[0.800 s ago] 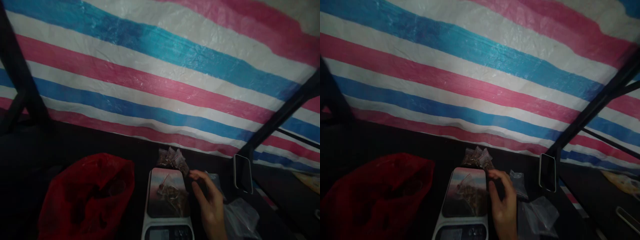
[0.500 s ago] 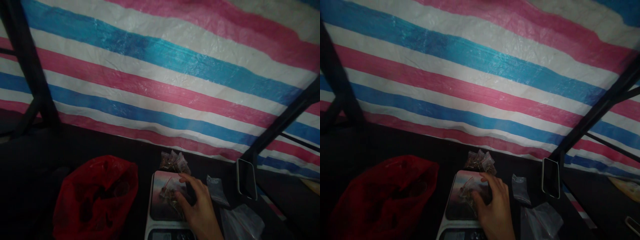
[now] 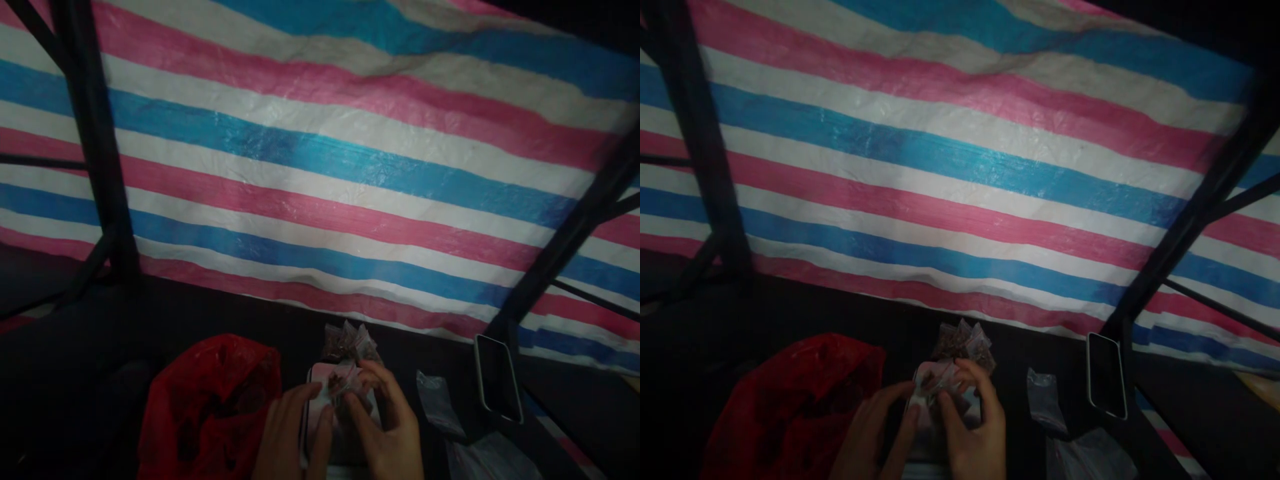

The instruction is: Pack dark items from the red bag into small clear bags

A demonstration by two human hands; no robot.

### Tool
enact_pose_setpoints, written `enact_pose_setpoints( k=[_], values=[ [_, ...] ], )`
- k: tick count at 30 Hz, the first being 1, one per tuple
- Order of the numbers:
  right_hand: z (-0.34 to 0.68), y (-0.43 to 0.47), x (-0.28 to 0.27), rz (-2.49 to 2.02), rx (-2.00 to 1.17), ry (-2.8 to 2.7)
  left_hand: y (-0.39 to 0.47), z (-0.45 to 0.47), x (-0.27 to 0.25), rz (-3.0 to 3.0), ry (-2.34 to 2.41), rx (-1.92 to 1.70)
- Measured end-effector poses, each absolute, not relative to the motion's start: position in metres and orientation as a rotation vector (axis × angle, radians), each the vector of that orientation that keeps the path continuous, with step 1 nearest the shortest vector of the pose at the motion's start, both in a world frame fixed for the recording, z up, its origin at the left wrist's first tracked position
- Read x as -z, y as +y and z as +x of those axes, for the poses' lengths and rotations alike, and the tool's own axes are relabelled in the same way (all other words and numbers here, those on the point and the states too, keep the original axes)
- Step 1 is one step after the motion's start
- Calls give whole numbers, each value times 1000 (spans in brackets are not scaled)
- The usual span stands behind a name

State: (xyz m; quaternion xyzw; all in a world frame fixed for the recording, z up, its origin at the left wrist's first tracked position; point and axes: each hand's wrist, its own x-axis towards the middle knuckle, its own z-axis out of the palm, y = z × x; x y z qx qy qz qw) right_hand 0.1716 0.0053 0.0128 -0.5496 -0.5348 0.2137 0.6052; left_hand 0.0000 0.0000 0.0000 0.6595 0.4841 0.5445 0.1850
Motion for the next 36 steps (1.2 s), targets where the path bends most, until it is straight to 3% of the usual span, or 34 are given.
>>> enact_pose_setpoints(
  k=[13, 25, 36],
  values=[
    [159, 3, -14, -1098, -589, -1192, 15, -11, 6, 1866, 1289, -1728],
    [163, -8, -20, -1201, -416, -1237, 15, 14, 13, 1671, 1308, -1590],
    [149, 1, -15, -1132, -489, -1231, 18, 4, 2, 1718, 1208, -1580]
  ],
)
